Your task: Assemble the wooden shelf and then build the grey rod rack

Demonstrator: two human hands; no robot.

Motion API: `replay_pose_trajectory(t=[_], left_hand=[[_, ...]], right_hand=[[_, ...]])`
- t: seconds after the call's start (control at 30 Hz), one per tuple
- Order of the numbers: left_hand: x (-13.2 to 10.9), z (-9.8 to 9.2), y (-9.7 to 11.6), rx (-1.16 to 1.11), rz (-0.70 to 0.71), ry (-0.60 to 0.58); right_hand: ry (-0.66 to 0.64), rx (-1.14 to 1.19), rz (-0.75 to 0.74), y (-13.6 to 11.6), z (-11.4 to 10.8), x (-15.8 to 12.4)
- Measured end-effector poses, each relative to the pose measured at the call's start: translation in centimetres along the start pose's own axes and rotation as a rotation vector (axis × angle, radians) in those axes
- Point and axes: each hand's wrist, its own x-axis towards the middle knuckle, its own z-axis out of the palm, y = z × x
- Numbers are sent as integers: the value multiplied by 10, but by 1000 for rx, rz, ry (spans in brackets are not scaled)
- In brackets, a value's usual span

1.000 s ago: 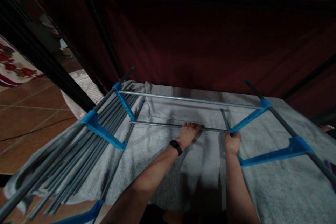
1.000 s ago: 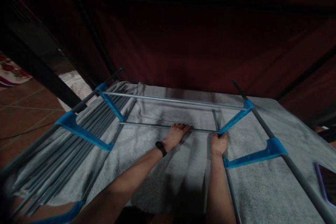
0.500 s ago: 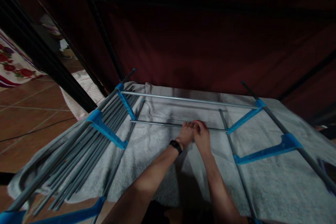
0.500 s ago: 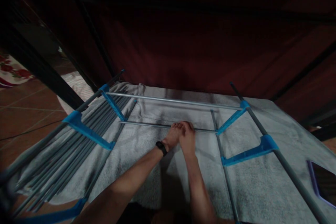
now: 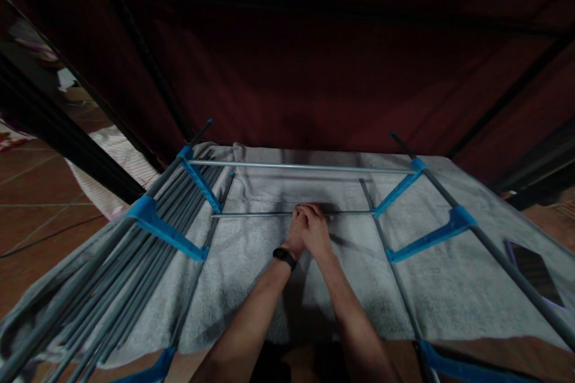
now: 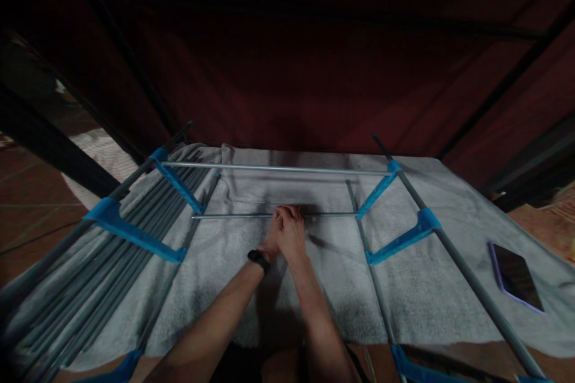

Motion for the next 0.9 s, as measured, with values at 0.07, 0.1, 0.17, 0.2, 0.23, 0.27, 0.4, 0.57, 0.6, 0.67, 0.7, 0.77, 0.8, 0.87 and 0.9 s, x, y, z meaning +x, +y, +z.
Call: replay_pose_trajectory(t=[0.07,0.1,0.17,0.2,0.23,0.27,0.4,0.57,0.6,0.67,0.7,0.77,0.8,0.87,0.9], left_hand=[[-11,-8,-3,33,13,-10],[-17,-14,-6,56,-7,9],[-29,-27,-19,44,-133,133],[-35,-34,-28,-2,-233,235],[-40,-41,-38,-69,-340,353],[-44,-48,-49,-135,-443,480],[-56,-72,-95,-230,-687,859],[-59,-91,-134,-219,-838,967],[-59,-94,-139,-199,-860,955],[-58,-98,-147,-161,-886,897],[-58,-101,-150,-144,-880,849],[-57,-105,-156,-137,-849,799],[-55,-106,-159,-160,-837,798],[-51,-107,-163,-231,-833,816],[-48,-107,-165,-277,-836,824]], right_hand=[[7,-9,19,-4,-1,1],[9,-17,27,-5,-1,2],[0,-33,30,-8,0,2],[-13,-39,26,-8,1,2],[-30,-45,19,-9,3,2],[-49,-50,10,-10,6,1],[-135,-47,-53,-17,26,2],[-274,-57,-201,-37,67,11],[-301,-67,-239,-42,76,14],[-354,-106,-311,-52,94,21],[-377,-131,-337,-56,103,25],[-418,-175,-369,-64,120,33],[-438,-190,-379,-67,128,36],[-479,-230,-408,-72,141,41],[-499,-257,-427,-73,146,43]])
